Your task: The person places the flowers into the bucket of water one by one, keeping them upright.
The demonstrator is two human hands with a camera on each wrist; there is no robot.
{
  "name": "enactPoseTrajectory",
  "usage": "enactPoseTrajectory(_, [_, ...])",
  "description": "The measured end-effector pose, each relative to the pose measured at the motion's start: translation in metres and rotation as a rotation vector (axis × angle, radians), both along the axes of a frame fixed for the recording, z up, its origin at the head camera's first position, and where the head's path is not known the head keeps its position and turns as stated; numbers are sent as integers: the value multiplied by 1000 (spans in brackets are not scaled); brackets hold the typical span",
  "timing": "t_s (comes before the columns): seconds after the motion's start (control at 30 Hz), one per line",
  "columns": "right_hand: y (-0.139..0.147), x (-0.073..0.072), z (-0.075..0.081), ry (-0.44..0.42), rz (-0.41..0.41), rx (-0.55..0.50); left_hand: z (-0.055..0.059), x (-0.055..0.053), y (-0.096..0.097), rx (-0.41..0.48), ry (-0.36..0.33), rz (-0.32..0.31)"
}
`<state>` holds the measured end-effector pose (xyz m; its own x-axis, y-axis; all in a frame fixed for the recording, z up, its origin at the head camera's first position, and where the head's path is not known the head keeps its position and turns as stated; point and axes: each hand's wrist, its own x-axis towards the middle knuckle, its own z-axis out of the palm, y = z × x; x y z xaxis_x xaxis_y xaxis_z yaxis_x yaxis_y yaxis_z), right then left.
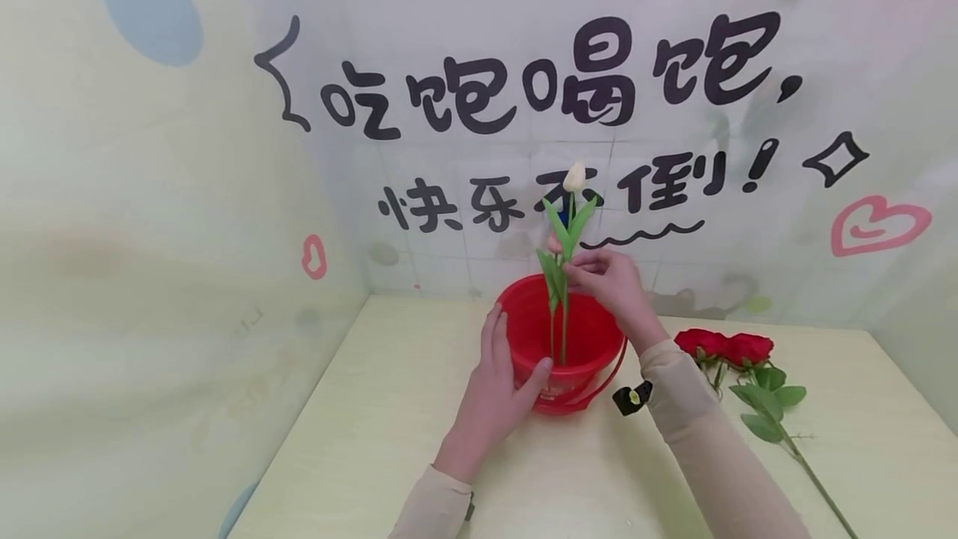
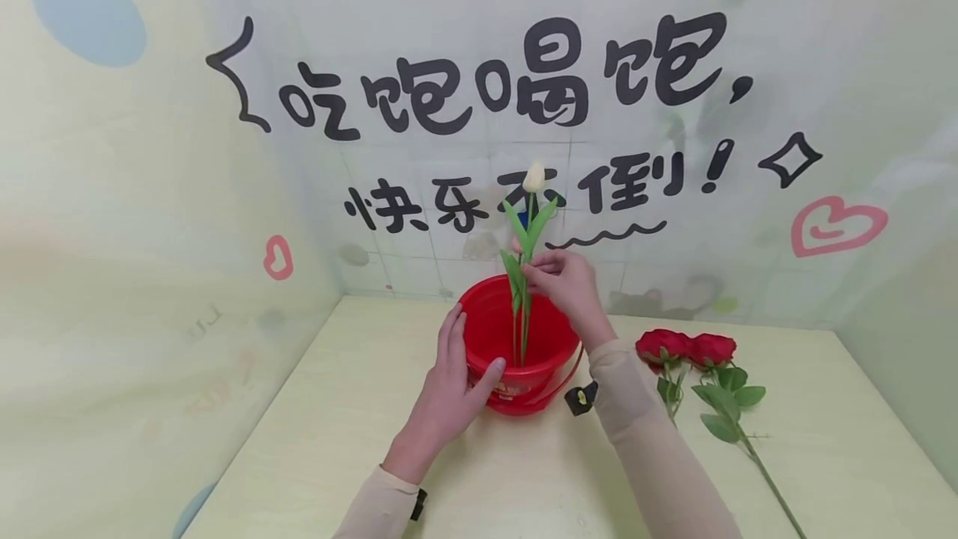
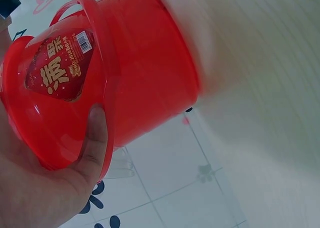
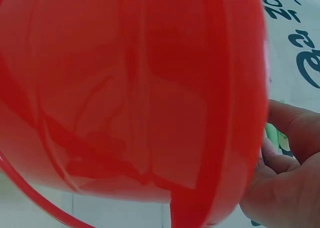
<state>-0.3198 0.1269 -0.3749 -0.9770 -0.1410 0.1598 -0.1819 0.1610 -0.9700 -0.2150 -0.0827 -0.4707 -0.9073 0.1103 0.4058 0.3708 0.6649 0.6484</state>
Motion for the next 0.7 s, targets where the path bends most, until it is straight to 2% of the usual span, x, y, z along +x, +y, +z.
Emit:
enactPoseTrajectory(0.37, [1, -2, -9, -97, 38, 149, 0, 1, 1, -3, -15, 5])
enactPoseTrajectory(0.7, [-3, -1, -11, -139, 68, 189, 0, 0, 0, -2, -8, 7])
